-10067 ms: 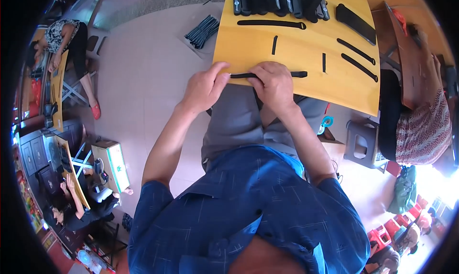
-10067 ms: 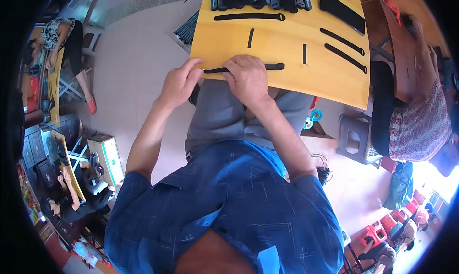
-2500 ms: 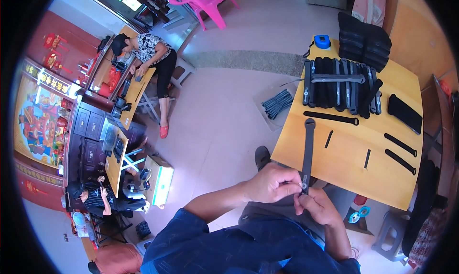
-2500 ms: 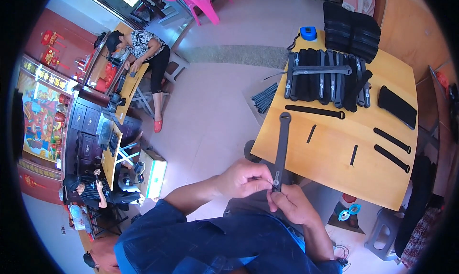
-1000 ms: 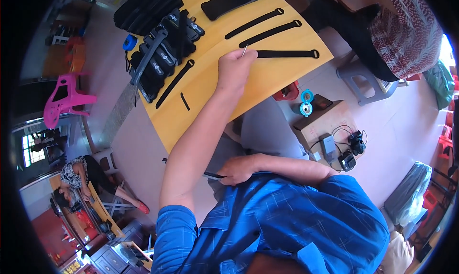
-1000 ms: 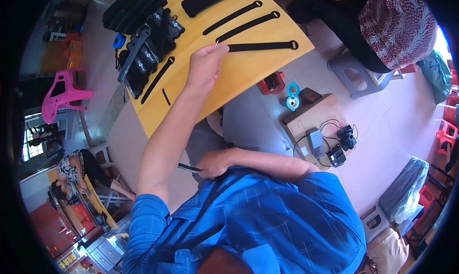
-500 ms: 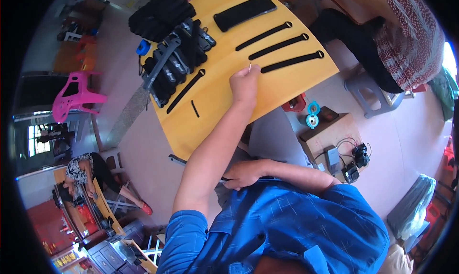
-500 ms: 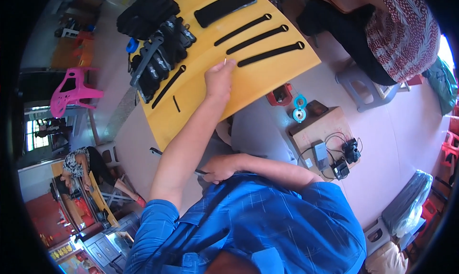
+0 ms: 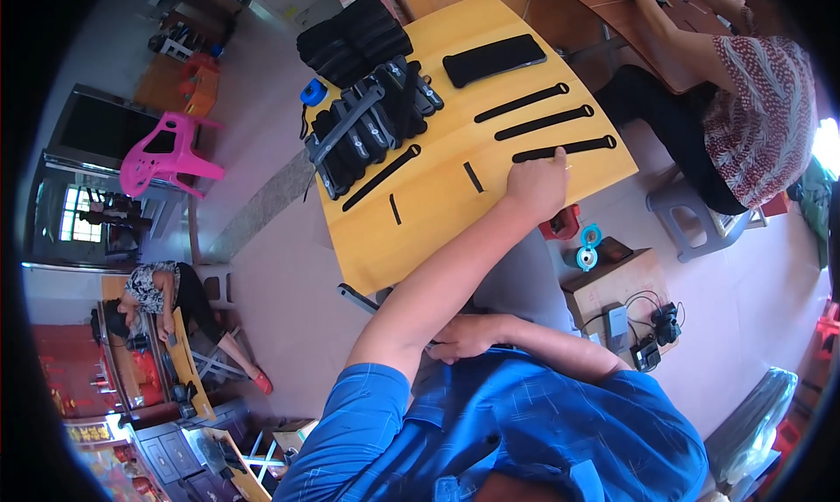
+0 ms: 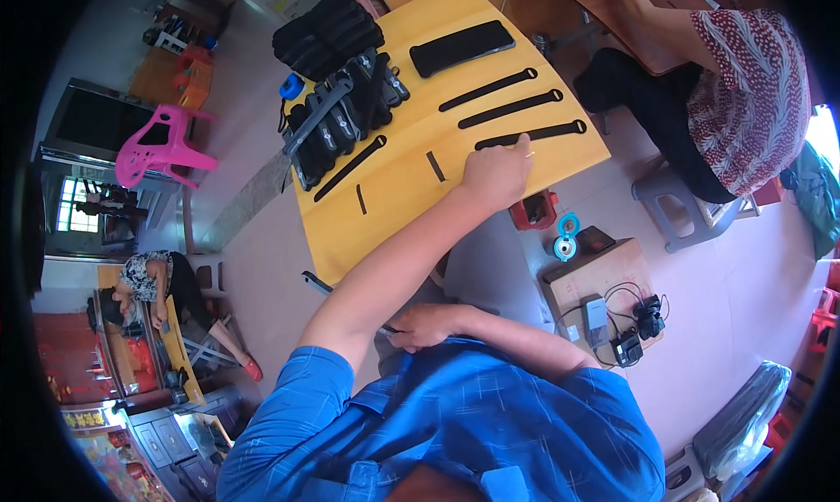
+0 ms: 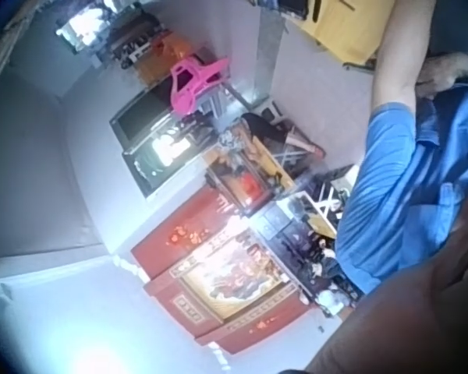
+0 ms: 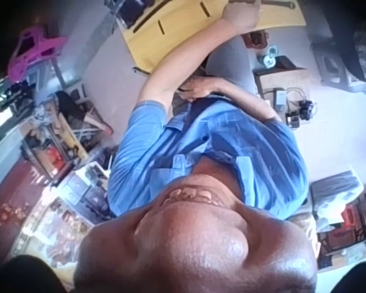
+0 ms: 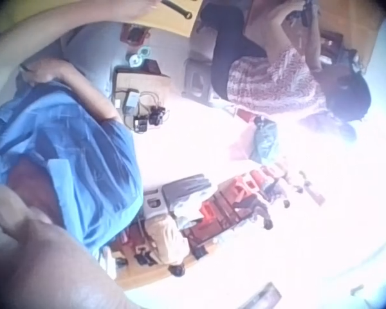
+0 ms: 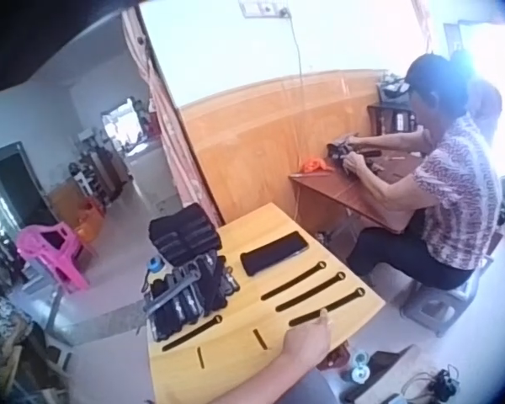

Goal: Assembling plastic components and buckles onto black elastic straps at a workshop table.

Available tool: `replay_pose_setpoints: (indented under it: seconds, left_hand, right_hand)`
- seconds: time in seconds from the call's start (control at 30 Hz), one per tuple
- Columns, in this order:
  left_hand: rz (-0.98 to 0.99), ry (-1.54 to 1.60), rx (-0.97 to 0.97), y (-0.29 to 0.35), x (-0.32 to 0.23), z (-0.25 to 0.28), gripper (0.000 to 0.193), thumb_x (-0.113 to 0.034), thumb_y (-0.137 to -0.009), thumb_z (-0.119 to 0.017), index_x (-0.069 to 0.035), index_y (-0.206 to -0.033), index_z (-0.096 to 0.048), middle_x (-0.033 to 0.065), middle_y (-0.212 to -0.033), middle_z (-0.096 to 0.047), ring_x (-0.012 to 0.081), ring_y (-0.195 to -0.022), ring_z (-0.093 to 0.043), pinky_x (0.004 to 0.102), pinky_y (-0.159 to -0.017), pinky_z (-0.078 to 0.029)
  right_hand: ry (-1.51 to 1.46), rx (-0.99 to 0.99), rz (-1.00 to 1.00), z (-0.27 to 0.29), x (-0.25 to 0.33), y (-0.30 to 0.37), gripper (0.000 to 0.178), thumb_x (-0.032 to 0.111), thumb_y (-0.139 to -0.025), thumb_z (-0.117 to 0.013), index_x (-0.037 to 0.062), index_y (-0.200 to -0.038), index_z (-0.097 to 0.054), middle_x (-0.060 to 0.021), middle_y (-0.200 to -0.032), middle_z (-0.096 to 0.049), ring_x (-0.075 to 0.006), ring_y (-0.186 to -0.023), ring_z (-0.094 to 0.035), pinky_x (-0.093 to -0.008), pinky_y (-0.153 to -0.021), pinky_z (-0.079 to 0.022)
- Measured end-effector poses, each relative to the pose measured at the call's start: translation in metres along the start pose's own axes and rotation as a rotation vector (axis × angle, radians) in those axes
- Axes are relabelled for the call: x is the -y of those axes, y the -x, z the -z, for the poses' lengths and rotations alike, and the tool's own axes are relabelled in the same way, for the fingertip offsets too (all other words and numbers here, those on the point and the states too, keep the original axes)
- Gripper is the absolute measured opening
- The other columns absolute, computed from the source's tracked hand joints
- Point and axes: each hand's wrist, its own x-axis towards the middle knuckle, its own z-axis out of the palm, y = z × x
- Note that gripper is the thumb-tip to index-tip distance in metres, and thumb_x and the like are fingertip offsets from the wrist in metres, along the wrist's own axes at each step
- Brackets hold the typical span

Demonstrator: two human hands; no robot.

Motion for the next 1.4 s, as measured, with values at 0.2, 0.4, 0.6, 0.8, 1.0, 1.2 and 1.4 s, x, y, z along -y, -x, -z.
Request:
replay_pose_setpoints:
  seconds: [0.2,0.4,0.6,0.8,1.0,1.2,1.4]
  left_hand:
    - [0.070,0.070,0.022,-0.021,-0.012,-0.003,0.055,-0.030,-0.104,-0.051,-0.001,-0.150,-0.050,0.0245,-0.097,-0.075,0.0412,-0.092,-0.074,0.0547,-0.084,-0.057]
    - [0.111,0.048,-0.029,-0.022,-0.009,-0.002,0.058,-0.028,-0.104,-0.053,0.002,-0.152,-0.046,0.0206,-0.100,-0.076,0.0380,-0.091,-0.075,0.0507,-0.079,-0.059]
    - [0.058,0.214,-0.177,0.058,0.021,0.069,0.033,-0.030,-0.103,-0.053,-0.009,-0.128,-0.063,0.0226,-0.084,-0.073,0.0452,-0.084,-0.071,0.0568,-0.076,-0.055]
    - [0.016,0.350,-0.503,0.243,0.038,0.131,0.019,-0.016,-0.091,-0.075,-0.007,-0.108,-0.074,0.0108,-0.078,-0.074,0.0302,-0.070,-0.074,0.0384,-0.061,-0.057]
    - [0.286,0.279,-0.602,0.353,0.054,0.068,0.053,-0.020,-0.080,-0.088,-0.011,-0.129,-0.072,0.0071,-0.084,-0.077,0.0227,-0.067,-0.075,0.0312,-0.059,-0.058]
    - [0.360,0.027,-0.662,0.349,0.081,0.028,0.041,-0.020,-0.085,-0.080,-0.014,-0.125,-0.074,0.0064,-0.087,-0.078,0.0265,-0.073,-0.076,0.0375,-0.061,-0.060]
    - [0.268,0.148,-0.809,0.332,0.105,0.016,0.019,-0.014,-0.086,-0.078,-0.012,-0.105,-0.080,0.0091,-0.092,-0.078,0.0274,-0.079,-0.077,0.0378,-0.066,-0.061]
  right_hand:
    - [0.055,0.029,-0.012,0.001,-0.013,0.006,0.040,0.033,-0.103,-0.048,-0.0003,-0.118,-0.064,-0.0136,-0.092,-0.076,-0.0341,-0.096,-0.072,-0.0454,-0.093,-0.052]
    - [0.001,-0.028,-0.020,0.009,-0.008,0.008,0.040,0.033,-0.103,-0.048,-0.0012,-0.115,-0.064,-0.0146,-0.092,-0.075,-0.0344,-0.096,-0.072,-0.0456,-0.092,-0.053]
    - [-0.032,-0.017,-0.050,0.021,0.026,0.008,0.044,0.041,-0.109,-0.048,0.0006,-0.106,-0.064,-0.0126,-0.087,-0.072,-0.0277,-0.089,-0.071,-0.0400,-0.088,-0.053]
    - [-0.424,-0.164,0.080,0.004,0.002,-0.007,0.037,0.034,-0.111,-0.052,0.0007,-0.119,-0.067,-0.0109,-0.104,-0.072,-0.0193,-0.096,-0.069,-0.0351,-0.090,-0.056]
    - [-0.838,-0.443,0.181,-0.015,0.011,-0.042,0.029,0.029,-0.109,-0.060,0.0061,-0.126,-0.067,-0.0069,-0.113,-0.072,-0.0183,-0.105,-0.068,-0.0359,-0.097,-0.053]
    - [-1.139,-0.502,0.162,-0.022,0.006,-0.063,0.024,0.028,-0.106,-0.065,0.0087,-0.118,-0.072,-0.0051,-0.111,-0.074,-0.0184,-0.105,-0.070,-0.0362,-0.095,-0.056]
    - [-1.141,-0.462,0.151,-0.013,0.006,-0.060,0.020,0.027,-0.105,-0.068,0.0103,-0.114,-0.073,-0.0021,-0.109,-0.074,-0.0152,-0.104,-0.069,-0.0362,-0.094,-0.056]
